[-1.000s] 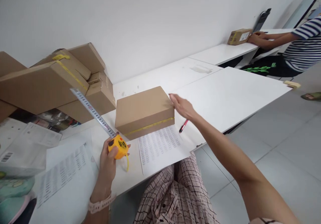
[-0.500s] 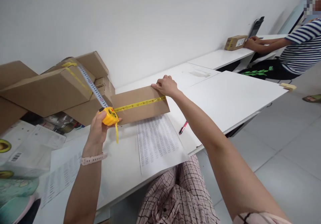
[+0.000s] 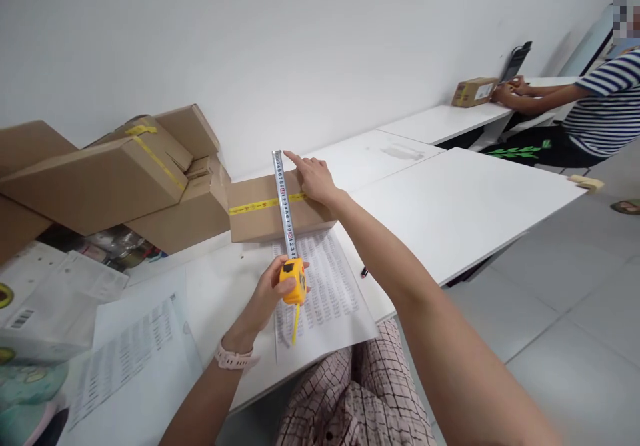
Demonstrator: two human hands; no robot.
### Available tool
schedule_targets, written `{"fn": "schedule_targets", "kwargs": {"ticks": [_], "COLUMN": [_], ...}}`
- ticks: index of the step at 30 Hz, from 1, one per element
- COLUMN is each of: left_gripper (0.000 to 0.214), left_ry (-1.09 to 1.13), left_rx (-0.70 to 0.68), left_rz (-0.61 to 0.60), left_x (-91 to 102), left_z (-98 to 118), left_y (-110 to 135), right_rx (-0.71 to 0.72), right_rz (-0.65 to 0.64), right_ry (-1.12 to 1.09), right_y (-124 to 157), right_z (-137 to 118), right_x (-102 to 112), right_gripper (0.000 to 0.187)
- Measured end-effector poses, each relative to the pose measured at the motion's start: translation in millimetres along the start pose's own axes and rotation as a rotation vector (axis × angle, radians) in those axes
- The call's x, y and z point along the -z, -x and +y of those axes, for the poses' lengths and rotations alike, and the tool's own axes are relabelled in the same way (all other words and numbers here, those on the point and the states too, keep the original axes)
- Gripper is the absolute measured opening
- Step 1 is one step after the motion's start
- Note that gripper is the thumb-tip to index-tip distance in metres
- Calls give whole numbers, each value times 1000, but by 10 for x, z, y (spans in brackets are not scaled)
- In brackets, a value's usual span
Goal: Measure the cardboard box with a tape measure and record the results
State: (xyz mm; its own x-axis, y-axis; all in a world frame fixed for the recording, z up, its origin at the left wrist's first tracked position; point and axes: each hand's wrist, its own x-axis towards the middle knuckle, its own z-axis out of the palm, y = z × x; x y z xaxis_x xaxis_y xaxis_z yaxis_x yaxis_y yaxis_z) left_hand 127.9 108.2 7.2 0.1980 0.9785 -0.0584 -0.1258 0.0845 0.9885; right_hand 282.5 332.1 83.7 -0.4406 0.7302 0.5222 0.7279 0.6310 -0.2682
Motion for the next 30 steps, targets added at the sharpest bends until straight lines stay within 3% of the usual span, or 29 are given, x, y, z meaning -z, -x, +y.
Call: {"fn": "schedule_targets", "kwargs": {"ticks": [6, 12, 24, 30], "left_gripper": [54, 56, 51, 59], "left_ry": [122, 158, 107, 163], "left_rx": [123, 146, 87, 118], "left_rz": [-22, -32, -36, -37], "left_x": [3, -39, 35, 29], "left_z": [-99, -130, -403, -363], "left_y": [121, 183, 147, 217], "right_rx": [2, 16, 33, 56], "right_rz": [-25, -40, -39, 4], "right_ry": [55, 53, 183, 211], "right_y": [-9, -24, 22, 55], "right_z": [-33, -32, -86, -32], "right_x": [-11, -41, -19, -67], "right_gripper": [81, 56, 51, 50]}}
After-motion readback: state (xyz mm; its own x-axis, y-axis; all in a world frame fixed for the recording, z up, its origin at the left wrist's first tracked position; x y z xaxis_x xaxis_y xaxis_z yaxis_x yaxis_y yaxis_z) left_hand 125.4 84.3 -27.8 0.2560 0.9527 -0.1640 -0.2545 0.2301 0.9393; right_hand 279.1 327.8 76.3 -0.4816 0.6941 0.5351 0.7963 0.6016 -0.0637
